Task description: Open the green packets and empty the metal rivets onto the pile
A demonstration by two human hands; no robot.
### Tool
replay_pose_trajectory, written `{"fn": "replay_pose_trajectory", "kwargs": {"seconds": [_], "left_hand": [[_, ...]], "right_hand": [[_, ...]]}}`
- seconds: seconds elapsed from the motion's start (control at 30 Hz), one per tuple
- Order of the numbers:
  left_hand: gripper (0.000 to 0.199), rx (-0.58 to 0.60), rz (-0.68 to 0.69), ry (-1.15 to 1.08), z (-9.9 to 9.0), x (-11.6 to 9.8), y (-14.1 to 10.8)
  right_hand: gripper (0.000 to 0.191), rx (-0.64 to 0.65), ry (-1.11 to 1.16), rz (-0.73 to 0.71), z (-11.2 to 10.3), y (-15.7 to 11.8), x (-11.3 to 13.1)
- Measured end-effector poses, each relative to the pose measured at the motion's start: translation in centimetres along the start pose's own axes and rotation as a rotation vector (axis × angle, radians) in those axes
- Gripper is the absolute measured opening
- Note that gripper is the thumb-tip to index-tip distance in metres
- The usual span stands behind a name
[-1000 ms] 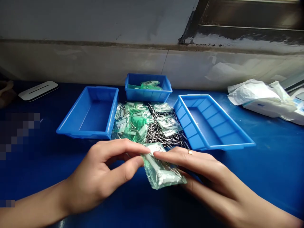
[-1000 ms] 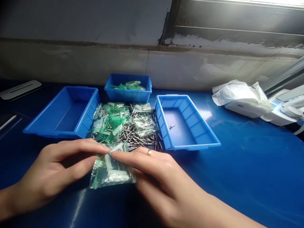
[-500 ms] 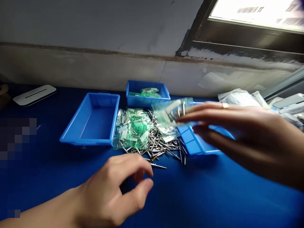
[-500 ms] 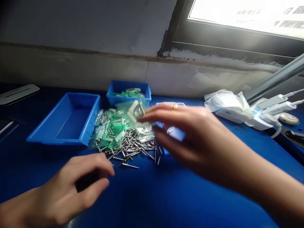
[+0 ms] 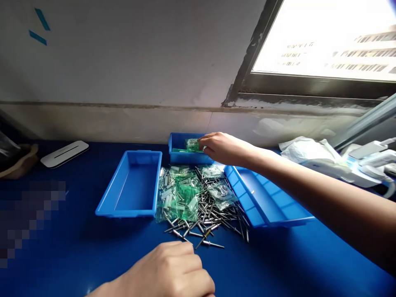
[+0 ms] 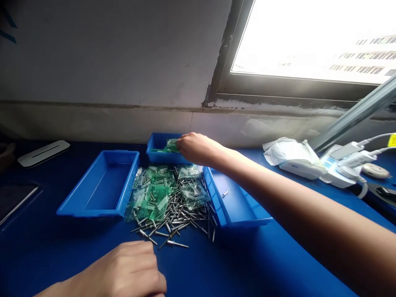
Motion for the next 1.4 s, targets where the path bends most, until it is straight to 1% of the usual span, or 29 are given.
{"fn": "replay_pose_trajectory", "kwargs": {"seconds": [0.07,0.13,0.17,0.2,0.23,0.27,0.33,0.4,0.43,0.57,0.6,0.67,0.73,0.8,0.83,0.87,0.9,0.97,1.0,1.03,1.07,1.1,1.13,1.2,1.23,1.33,1.4], "left_hand": [[0.031,-0.008,0.001,-0.004,0.0,0.0,0.0],[0.033,-0.011,0.009,-0.003,0.0,-0.1,-0.1],[0.034,-0.02,0.015,-0.002,-0.1,-0.2,-0.1],[0.034,-0.023,0.017,-0.001,-0.2,-0.2,-0.1],[0.034,-0.02,0.02,0.001,-0.3,-0.3,-0.1],[0.033,-0.01,0.019,0.004,-0.3,-0.4,-0.1],[0.026,0.028,0.001,0.009,-0.3,-0.4,-0.1],[0.019,0.065,-0.022,0.007,-0.2,-0.4,-0.2],[0.016,0.075,-0.031,0.004,-0.2,-0.4,-0.2],[0.015,0.073,-0.037,0.009,-0.2,-0.4,-0.2],[0.015,0.068,-0.039,0.014,-0.2,-0.4,-0.2],[0.016,0.062,-0.041,0.017,-0.3,-0.4,-0.2],[0.016,0.064,-0.039,0.007,-0.4,-0.4,-0.3],[0.016,0.069,-0.045,-0.007,-0.5,-0.4,-0.3],[0.016,0.068,-0.06,-0.025,-0.5,-0.3,-0.3],[0.016,0.063,-0.084,-0.048,-0.5,-0.2,-0.2],[0.017,0.028,-0.102,-0.076,-0.6,0.0,-0.2],[0.028,-0.093,-0.143,-0.149,-1.2,0.4,-0.1],[0.037,-0.163,-0.158,-0.191,-1.6,0.6,0.0],[0.045,-0.192,-0.198,-0.234,-1.8,0.9,0.1],[0.046,-0.146,-0.268,-0.298,-1.7,1.3,0.2],[0.047,-0.106,-0.298,-0.347,-1.6,1.4,0.4],[0.046,-0.039,-0.36,-0.378,-1.5,1.6,0.6],[0.047,0.01,-0.467,-0.453,-1.7,1.9,0.6],[0.045,-0.007,-0.483,-0.478,-2.0,1.9,0.6],[0.029,-0.055,-0.559,-0.545,-2.3,2.3,0.2],[0.026,-0.081,-0.551,-0.53,-2.3,2.3,0.0]], "right_hand": [[0.012,-0.027,-0.002,0.008,-0.6,-0.6,1.1],[0.013,-0.024,0.004,-0.025,-0.9,-1.7,2.9],[0.015,0.009,0.016,-0.067,-0.7,-2.2,4.0],[0.021,0.047,0.025,-0.099,-0.4,-2.7,5.2],[0.028,0.087,0.028,-0.122,0.1,-3.2,6.2],[0.029,0.124,0.022,-0.127,0.6,-3.5,6.9],[0.021,0.166,-0.003,-0.104,1.5,-3.6,7.8],[0.012,0.177,-0.027,-0.068,2.1,-3.2,7.8],[0.012,0.173,-0.035,-0.056,2.2,-2.9,7.7],[0.022,0.148,-0.043,-0.028,2.4,-1.8,7.0],[0.023,0.149,-0.041,-0.025,2.5,-1.5,6.8],[0.018,0.152,-0.031,-0.028,2.7,-0.9,6.6],[0.012,0.128,-0.01,-0.034,2.3,-0.5,6.4],[0.007,0.048,0.032,-0.015,1.0,-0.8,6.4],[0.006,-0.007,0.064,0.004,0.1,-1.4,6.5],[0.01,-0.063,0.105,0.03,-0.9,-2.4,6.7],[0.012,-0.117,0.158,0.052,-1.8,-3.7,7.1],[0.007,-0.147,0.298,0.037,-2.8,-6.7,8.7],[0.012,-0.16,0.4,0.025,-2.9,-8.3,9.5],[0.015,-0.157,0.62,0.043,-2.7,-9.9,10.0],[0.016,-0.17,0.764,0.068,-2.4,-11.2,10.4],[0.017,-0.18,0.84,0.071,-2.1,-12.3,10.8],[0.021,-0.168,0.88,0.092,-1.6,-13.1,10.9],[0.03,-0.151,0.902,0.104,-0.7,-14.0,10.9],[0.032,-0.14,0.91,0.106,-0.2,-14.2,10.8],[0.031,-0.14,0.919,0.12,1.0,-14.7,10.3],[0.033,-0.161,0.906,0.106,1.8,-15.1,10.3]]}}
Point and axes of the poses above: each hand's wrist, its own y-axis towards the middle knuckle, its own z-axis out of the palm, x = y × z, the point moved 6 cm from there along y, towards the middle knuckle, and after that the axes turned 2 degrees about -z, right-handed, at the moved point
